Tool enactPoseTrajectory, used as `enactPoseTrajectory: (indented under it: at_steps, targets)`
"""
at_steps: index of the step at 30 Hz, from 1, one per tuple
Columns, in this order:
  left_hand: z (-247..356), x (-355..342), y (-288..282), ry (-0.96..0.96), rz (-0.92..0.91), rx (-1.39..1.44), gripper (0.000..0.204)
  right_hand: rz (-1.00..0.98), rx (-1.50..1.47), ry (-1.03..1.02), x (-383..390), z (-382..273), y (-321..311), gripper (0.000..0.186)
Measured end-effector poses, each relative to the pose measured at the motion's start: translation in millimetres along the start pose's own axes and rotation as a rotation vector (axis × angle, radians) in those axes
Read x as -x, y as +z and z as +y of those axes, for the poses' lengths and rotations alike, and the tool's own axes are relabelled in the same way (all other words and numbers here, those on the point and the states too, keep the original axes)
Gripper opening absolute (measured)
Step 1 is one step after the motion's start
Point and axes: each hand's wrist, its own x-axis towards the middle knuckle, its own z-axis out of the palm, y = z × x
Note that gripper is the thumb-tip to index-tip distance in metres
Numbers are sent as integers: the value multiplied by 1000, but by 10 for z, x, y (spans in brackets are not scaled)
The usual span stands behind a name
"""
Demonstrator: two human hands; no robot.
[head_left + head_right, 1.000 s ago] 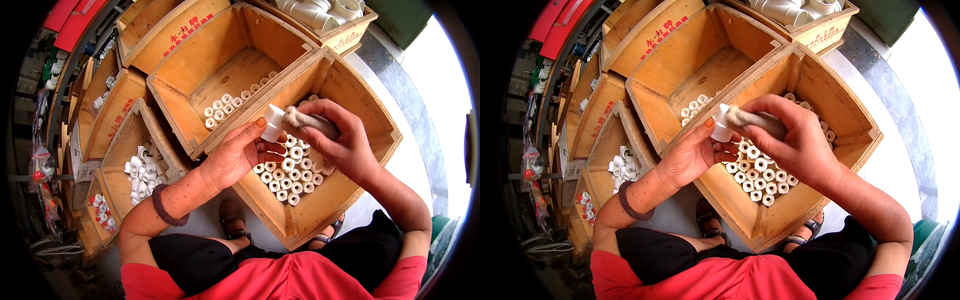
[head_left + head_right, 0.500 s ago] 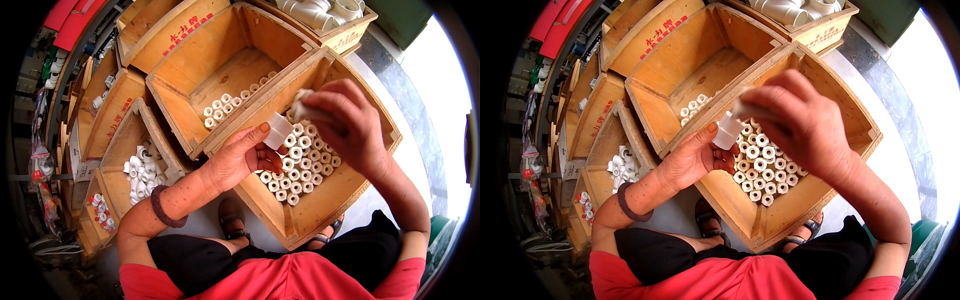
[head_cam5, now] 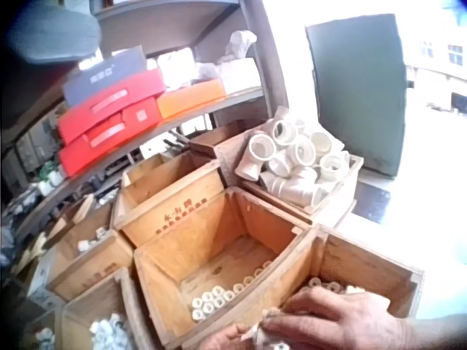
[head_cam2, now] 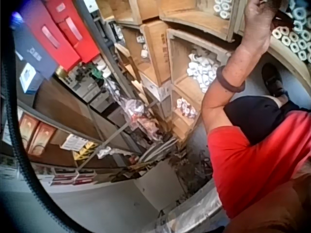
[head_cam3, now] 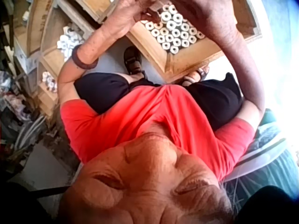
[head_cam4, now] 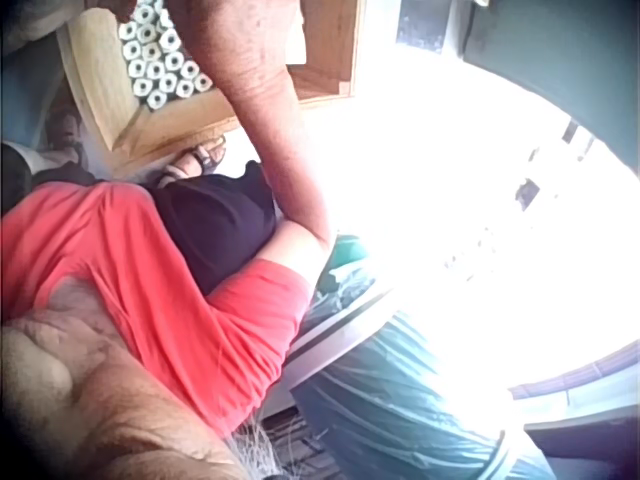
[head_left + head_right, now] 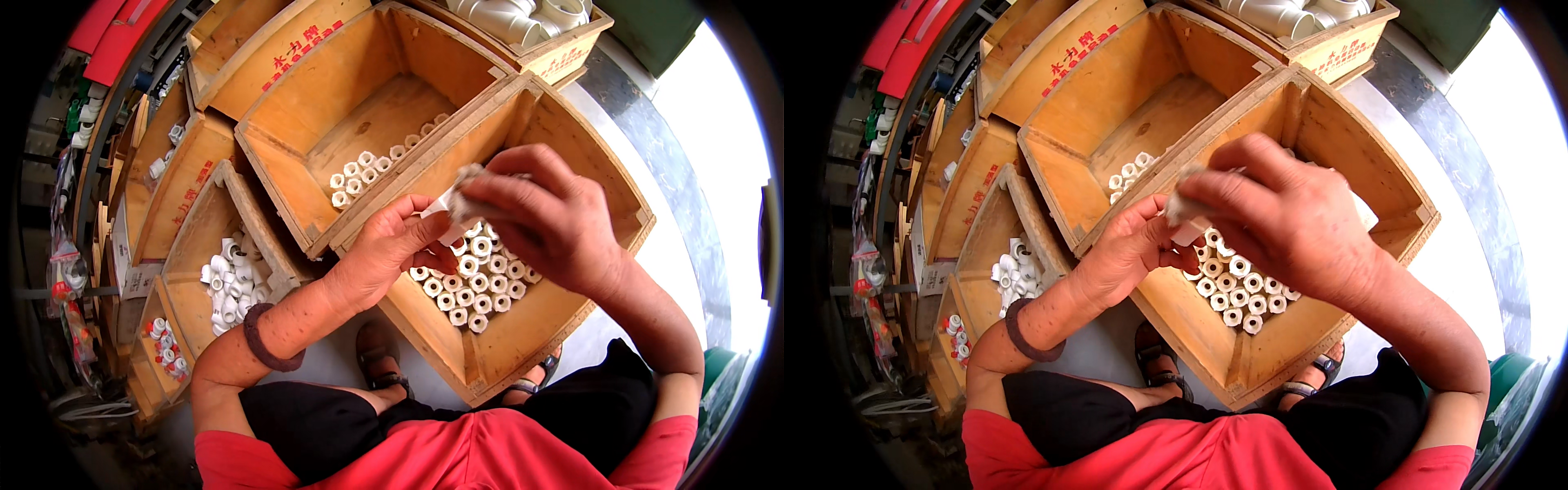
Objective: The person picks up small white plastic pipe fittings from a wooden crate and wipes them with a cloth. The person handles the items one at a time, rotating them to clean different surfaces before placing them back into the crate.
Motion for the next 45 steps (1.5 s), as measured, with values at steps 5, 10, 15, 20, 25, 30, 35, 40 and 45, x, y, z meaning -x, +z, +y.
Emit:
enactPoseTrajectory:
  at_steps: [5, 10, 15, 20, 25, 30, 35, 40, 45]
  targets:
    - [112, 35, 51, 77, 21, -180, 42, -59, 69, -71, 77, 78, 1, 34]
    - [96, 41, 14, 176, 36, -275, 49, -31, -3, 117, 93, 186, -169, 35]
    - [65, 25, 67, 251, 16, -345, 53, -110, -43, 19, -22, -65, -128, 31]
    - [140, 45, 21, 301, -89, -337, 52, -185, -170, 154, 116, 108, -119, 30]
    - [178, 54, -34, 208, -91, -176, 53, -99, -255, 314, 153, 208, -76, 24]
    - [185, 54, 4, 78, -117, 56, 53, -138, -512, 498, 129, 15, 5, 27]
    - [125, 22, -49, 64, -85, 103, 54, 0, -694, 421, 37, -29, -130, 24]
    - [130, 16, -37, 26, -80, 76, 57, 13, -485, 251, 11, -11, -175, 30]
    - [154, 29, 5, 42, -55, 161, 55, -82, -78, 22, 71, -130, -58, 32]
